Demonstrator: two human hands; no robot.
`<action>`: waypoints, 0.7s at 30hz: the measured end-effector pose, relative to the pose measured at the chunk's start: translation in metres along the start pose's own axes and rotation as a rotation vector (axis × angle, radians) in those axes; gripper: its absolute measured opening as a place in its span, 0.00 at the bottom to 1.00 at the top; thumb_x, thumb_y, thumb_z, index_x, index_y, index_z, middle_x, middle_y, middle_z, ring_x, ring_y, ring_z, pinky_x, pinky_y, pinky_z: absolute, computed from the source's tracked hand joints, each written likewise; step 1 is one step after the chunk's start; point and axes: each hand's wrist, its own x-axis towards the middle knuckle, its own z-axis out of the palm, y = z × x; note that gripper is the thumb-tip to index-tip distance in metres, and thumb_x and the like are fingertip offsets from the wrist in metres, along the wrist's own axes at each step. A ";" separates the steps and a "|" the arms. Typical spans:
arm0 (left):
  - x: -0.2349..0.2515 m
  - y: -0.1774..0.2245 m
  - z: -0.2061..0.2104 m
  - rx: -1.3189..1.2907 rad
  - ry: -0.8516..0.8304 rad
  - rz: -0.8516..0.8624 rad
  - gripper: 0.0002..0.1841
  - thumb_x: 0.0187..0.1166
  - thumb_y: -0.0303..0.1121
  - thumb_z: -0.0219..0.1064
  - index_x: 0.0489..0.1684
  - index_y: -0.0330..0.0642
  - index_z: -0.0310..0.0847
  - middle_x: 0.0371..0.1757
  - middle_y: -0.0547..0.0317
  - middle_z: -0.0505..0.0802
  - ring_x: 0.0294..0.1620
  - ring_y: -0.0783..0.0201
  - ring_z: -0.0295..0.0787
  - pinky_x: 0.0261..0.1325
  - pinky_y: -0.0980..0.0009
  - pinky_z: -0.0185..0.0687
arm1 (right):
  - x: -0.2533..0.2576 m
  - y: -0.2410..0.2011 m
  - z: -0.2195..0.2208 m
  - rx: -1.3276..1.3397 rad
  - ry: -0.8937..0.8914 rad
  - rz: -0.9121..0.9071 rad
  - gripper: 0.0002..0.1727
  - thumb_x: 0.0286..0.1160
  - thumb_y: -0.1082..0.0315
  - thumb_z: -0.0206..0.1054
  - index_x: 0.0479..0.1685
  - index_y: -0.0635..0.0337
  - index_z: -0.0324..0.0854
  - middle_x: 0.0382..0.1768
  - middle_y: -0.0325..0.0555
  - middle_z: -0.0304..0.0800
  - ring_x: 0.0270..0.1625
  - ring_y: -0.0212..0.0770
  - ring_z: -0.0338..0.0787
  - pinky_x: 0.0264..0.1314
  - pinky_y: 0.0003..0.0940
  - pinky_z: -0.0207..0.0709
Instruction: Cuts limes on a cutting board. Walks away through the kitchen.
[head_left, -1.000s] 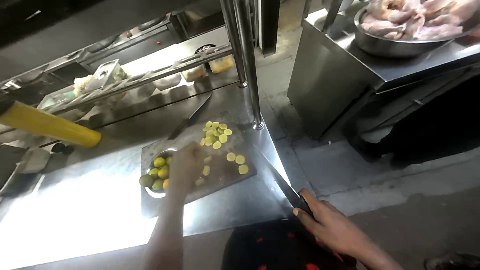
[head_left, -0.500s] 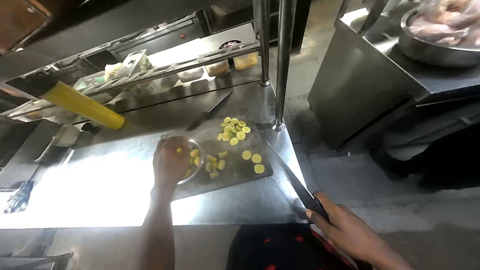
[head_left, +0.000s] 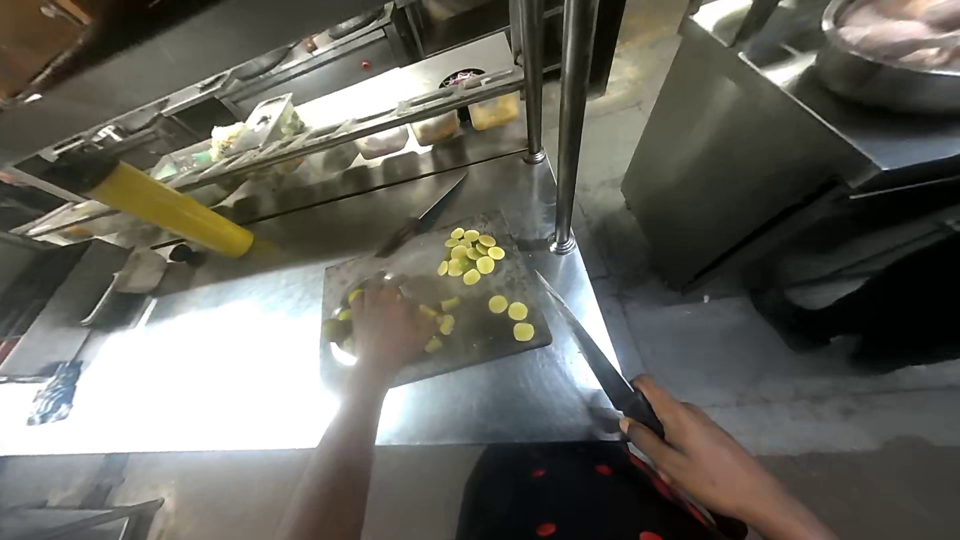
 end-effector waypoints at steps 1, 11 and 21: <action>0.000 0.000 0.001 -0.046 0.009 0.022 0.15 0.67 0.54 0.78 0.30 0.52 0.95 0.82 0.58 0.79 0.89 0.42 0.58 0.83 0.34 0.56 | 0.000 0.000 0.000 0.006 0.011 0.000 0.24 0.75 0.47 0.63 0.65 0.47 0.72 0.27 0.43 0.86 0.24 0.44 0.89 0.27 0.49 0.85; 0.004 0.014 -0.005 -0.097 -0.017 -0.002 0.21 0.60 0.58 0.81 0.48 0.62 0.94 0.83 0.56 0.76 0.90 0.41 0.53 0.82 0.31 0.51 | -0.001 0.006 0.000 0.060 0.087 -0.013 0.24 0.74 0.46 0.62 0.64 0.45 0.73 0.27 0.40 0.86 0.22 0.41 0.88 0.25 0.47 0.85; 0.049 0.051 0.037 0.027 -0.334 0.056 0.17 0.86 0.47 0.58 0.60 0.51 0.87 0.61 0.54 0.92 0.66 0.50 0.87 0.70 0.43 0.79 | 0.000 0.009 -0.001 0.038 0.101 -0.035 0.24 0.74 0.46 0.64 0.64 0.47 0.73 0.26 0.40 0.86 0.23 0.43 0.89 0.26 0.49 0.85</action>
